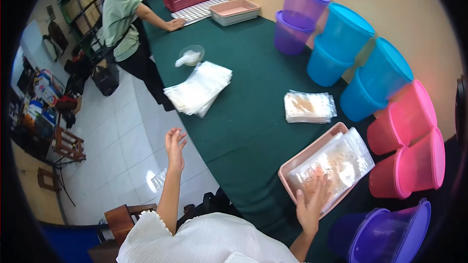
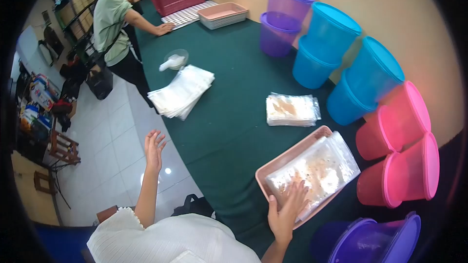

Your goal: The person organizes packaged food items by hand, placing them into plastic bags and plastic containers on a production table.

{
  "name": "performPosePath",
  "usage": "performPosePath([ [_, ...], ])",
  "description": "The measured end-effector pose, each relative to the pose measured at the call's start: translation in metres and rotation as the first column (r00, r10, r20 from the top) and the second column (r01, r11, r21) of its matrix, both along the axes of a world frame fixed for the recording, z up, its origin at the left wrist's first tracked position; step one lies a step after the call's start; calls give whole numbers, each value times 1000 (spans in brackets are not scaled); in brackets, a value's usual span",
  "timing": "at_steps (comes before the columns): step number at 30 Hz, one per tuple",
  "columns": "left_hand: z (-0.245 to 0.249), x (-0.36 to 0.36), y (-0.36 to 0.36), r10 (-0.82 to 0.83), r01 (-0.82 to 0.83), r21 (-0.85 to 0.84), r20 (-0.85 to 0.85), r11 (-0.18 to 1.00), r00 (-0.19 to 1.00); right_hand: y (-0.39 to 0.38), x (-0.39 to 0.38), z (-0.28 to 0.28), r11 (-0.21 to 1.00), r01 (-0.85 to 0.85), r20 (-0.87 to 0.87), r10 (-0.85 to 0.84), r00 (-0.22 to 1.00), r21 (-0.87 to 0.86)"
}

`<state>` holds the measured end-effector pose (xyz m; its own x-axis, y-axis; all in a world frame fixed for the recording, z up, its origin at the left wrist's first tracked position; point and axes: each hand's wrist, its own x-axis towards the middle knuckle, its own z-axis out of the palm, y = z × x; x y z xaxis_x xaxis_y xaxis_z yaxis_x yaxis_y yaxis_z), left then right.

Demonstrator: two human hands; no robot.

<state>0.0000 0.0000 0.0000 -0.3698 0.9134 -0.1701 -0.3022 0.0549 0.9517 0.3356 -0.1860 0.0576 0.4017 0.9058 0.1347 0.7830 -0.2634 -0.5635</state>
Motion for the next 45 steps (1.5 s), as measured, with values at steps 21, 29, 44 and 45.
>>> performPosePath([
  [21,-30,-116,186,51,-36,62,-270,997,961,298,-206,-32,944,-328,-599,241,764,-39],
  [29,-13,-155,257,-388,401,16,-222,916,895,282,-328,-12,406,-910,-535,751,386,-87],
  [44,-35,-140,242,-720,801,-180,-578,571,383,327,-323,-43,688,-687,-206,655,727,-234],
  [45,-32,-138,243,-737,812,-194,-570,551,364,326,-324,-43,747,-651,-92,645,759,-132],
])
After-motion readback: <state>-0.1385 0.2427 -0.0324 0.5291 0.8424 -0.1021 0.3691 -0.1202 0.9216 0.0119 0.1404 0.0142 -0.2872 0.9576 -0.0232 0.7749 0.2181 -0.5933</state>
